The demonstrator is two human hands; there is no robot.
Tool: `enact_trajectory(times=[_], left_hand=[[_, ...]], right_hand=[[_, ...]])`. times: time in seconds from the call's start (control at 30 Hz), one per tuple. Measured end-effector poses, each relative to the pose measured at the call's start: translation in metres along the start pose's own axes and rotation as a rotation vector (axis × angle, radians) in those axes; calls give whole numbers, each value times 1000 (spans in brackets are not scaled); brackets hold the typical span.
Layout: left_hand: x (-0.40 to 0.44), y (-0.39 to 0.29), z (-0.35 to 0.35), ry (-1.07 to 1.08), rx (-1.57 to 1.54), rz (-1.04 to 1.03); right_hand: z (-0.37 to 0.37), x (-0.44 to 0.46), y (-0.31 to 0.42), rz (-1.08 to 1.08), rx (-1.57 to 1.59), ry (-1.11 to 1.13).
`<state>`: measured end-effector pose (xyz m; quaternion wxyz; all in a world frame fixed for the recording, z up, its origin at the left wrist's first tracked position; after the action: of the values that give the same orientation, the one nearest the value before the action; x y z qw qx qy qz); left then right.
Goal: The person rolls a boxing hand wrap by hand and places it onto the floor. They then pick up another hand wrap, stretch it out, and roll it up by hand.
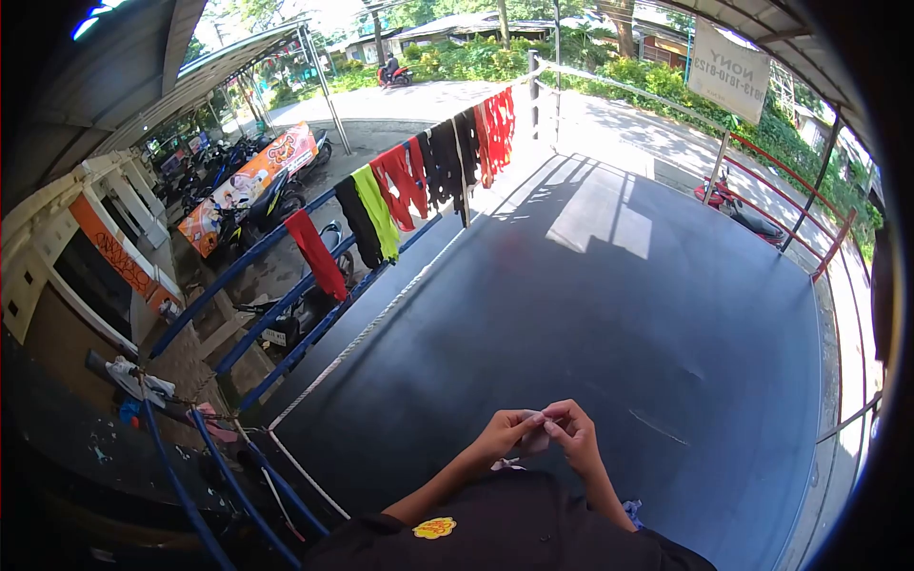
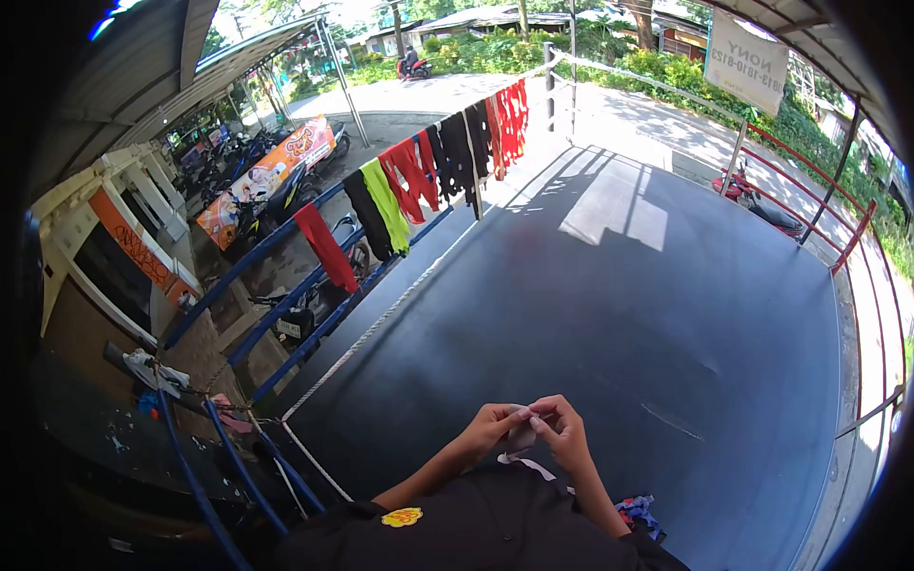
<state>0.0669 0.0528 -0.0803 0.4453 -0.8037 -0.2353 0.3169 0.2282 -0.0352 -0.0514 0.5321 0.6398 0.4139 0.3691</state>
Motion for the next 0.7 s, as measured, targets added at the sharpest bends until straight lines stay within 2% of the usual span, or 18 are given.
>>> enact_trajectory(times=[0.17, 0.23, 0.33, 0.4, 0.5, 0.7], left_hand=[[1, -11, -6, 0, 41, -89], [0, -15, -7, -33, 78, 0], [4, -9, -3, 2, 41, 89], [13, -2, 5, 16, 30, 85], [14, -1, 2, 29, -4, 39], [13, -3, -4, 38, -22, -35]], right_hand=[[1, 0, -5, -48, 52, -77], [2, 4, -8, -30, 25, -76], [0, 3, -5, 55, -92, -89], [-5, 1, 3, 212, -252, -119], [-6, 2, 9, 287, -310, -108], [6, 5, 3, 319, -341, -17]])
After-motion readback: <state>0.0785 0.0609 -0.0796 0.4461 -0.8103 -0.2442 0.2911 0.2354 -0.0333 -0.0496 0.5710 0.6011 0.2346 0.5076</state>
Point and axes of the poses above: each hand's wrist, its own x-axis towards the middle knuckle, its own z-axis out of the back of the hand, y = z × x, the point moved 1 cm from there along x, towards the middle knuckle, and after that the axes turned 8 degrees about -y, right-handed, at the moved point
